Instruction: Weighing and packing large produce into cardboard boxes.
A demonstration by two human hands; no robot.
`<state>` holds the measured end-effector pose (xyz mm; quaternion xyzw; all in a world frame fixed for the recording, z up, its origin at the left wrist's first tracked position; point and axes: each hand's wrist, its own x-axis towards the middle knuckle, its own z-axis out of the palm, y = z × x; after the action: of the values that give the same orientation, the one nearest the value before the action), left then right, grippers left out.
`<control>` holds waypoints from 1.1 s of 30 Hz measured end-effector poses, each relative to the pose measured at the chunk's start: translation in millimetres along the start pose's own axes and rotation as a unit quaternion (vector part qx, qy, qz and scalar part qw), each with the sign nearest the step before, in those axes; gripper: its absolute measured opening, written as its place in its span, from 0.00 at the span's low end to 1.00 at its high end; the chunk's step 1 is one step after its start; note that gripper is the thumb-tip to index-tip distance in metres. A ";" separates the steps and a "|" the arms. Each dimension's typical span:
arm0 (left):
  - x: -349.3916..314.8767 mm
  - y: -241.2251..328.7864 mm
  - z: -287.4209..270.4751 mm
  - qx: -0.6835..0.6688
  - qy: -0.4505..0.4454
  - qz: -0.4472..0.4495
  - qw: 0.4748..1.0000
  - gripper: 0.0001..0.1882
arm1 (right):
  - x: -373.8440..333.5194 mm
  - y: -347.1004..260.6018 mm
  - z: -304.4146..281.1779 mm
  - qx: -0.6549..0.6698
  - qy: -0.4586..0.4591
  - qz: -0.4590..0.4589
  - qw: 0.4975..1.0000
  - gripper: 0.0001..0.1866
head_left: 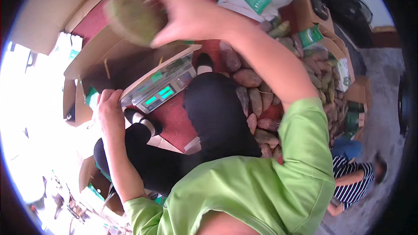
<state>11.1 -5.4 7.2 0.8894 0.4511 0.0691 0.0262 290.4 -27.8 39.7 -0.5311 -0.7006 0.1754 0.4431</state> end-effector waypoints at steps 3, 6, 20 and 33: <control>2.3 -5.7 9.3 0.008 -0.010 0.011 1.000 0.11 | 33.7 7.8 47.9 -0.139 -0.178 0.007 0.974 0.36; -5.2 -18.4 9.6 0.004 -0.024 0.013 1.000 0.12 | 53.2 8.9 98.3 -0.235 -0.397 0.079 0.884 0.29; -5.6 -10.2 7.3 0.021 -0.011 0.050 0.998 0.08 | 37.4 28.2 111.6 -0.222 -0.369 0.102 0.897 0.18; -0.6 -11.0 19.4 -0.011 0.007 0.084 0.996 0.10 | -324.0 153.4 -49.2 -0.043 0.369 0.400 0.838 0.13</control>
<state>4.8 1.0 -13.2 0.9231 0.3747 0.0827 0.0269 434.3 -273.0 -184.2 -0.8092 -0.2186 0.0977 0.5366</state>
